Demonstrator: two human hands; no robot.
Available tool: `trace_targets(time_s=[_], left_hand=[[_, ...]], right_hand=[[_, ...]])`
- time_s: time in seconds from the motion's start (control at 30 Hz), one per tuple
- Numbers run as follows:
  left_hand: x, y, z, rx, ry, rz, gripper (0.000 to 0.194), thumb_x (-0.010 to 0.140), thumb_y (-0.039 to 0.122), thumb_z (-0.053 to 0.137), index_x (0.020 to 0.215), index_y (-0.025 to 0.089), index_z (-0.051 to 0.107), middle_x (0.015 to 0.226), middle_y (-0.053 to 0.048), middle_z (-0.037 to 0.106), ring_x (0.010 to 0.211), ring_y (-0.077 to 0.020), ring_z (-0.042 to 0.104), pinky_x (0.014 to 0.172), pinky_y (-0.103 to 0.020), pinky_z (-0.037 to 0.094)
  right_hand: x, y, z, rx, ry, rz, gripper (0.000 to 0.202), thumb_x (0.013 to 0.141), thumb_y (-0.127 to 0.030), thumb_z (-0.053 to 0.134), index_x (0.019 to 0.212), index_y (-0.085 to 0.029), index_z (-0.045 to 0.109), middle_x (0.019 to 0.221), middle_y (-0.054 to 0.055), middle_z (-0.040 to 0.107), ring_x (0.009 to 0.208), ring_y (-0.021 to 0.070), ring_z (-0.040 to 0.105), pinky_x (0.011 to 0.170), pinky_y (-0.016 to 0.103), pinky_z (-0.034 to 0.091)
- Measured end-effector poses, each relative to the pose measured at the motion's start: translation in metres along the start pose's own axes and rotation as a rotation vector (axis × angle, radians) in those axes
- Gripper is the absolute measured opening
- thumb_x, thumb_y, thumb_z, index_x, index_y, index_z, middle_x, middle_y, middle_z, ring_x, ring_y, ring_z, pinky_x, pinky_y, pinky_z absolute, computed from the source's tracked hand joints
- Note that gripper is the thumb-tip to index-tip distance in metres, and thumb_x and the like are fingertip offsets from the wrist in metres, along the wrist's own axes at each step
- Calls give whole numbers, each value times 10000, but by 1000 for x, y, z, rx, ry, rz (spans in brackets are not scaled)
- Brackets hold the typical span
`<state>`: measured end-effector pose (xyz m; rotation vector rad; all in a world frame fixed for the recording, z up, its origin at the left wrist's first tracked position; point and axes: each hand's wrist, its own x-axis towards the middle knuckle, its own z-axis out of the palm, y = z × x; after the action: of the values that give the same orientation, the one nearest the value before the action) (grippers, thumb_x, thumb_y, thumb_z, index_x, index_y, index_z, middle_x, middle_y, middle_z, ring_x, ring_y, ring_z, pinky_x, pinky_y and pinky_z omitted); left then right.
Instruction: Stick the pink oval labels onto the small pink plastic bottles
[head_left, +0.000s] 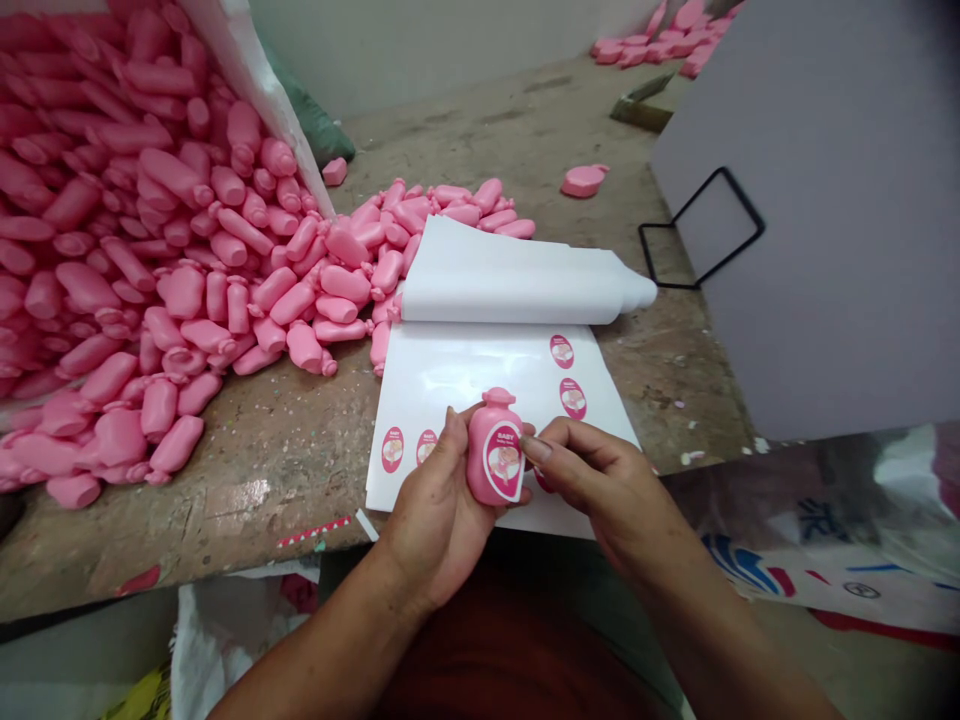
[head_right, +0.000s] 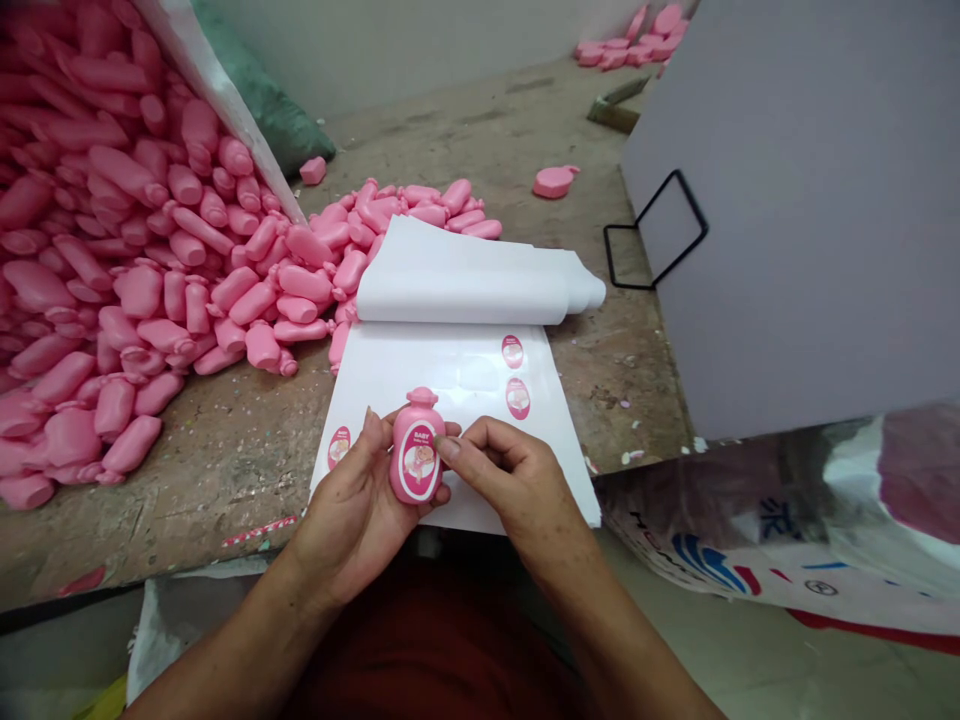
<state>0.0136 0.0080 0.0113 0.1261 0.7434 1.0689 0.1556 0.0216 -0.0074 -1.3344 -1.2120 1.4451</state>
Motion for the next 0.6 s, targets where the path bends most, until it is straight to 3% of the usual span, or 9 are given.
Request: trace_targets(time_s=[0.6], left_hand=[[-2, -3, -4, 28, -52, 44, 296, 940, 406, 594, 1125, 196, 688, 1016, -50, 630, 880, -136, 596, 668, -223, 495]], right_hand=[[-1, 1, 1, -36, 24, 4, 374, 755, -506, 690, 575, -216, 538, 514, -64, 412, 490, 95, 288, 479, 261, 259]])
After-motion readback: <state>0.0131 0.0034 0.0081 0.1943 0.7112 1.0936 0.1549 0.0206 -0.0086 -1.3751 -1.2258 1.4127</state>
